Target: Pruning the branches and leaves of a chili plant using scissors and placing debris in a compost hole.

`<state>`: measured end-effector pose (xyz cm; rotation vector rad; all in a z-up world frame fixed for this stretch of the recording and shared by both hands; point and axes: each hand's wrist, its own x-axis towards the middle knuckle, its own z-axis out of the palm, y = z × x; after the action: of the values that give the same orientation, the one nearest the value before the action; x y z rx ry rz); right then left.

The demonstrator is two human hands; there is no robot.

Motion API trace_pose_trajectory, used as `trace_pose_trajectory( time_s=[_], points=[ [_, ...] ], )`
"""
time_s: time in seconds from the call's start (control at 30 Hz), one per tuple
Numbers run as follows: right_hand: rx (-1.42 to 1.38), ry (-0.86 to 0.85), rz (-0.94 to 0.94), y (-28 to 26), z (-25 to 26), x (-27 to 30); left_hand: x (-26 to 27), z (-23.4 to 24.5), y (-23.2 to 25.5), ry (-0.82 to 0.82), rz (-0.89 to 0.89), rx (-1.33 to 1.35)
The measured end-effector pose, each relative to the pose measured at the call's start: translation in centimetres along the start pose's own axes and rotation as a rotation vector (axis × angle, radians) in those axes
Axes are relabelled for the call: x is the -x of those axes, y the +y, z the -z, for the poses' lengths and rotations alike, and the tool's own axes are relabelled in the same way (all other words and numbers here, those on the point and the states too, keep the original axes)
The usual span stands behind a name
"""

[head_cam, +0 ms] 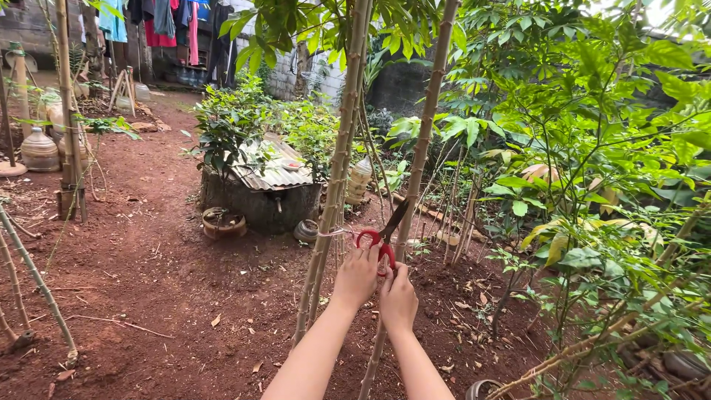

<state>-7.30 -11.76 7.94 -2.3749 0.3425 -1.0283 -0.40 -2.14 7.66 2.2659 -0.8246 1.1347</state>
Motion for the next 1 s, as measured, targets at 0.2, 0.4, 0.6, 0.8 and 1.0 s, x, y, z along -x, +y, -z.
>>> trace_pose_trajectory(
  time_s=[0.2,0.4,0.6,0.8,1.0],
  points=[
    [0.003,-0.006,-0.007,1.0,0.8,2.0,1.8,0.8,1.1,-0.031,0.038,0.106],
    [-0.058,-0.011,-0.015,2.4,1.8,4.7,4.5,3.7,2.6,-0.009,0.01,0.192],
    [-0.008,-0.166,-0.081,6.6,2.5,7.6,8.8,4.1,3.0,-0.003,-0.11,0.111],
    [-0.17,-0.137,-0.02,8.4,4.0,13.1,13.7,7.0,4.8,-0.024,-0.191,0.144],
    [-0.236,-0.09,0.04,10.6,3.5,17.6,18.3,7.9,5.9,-0.027,-0.131,0.257]
  ],
)
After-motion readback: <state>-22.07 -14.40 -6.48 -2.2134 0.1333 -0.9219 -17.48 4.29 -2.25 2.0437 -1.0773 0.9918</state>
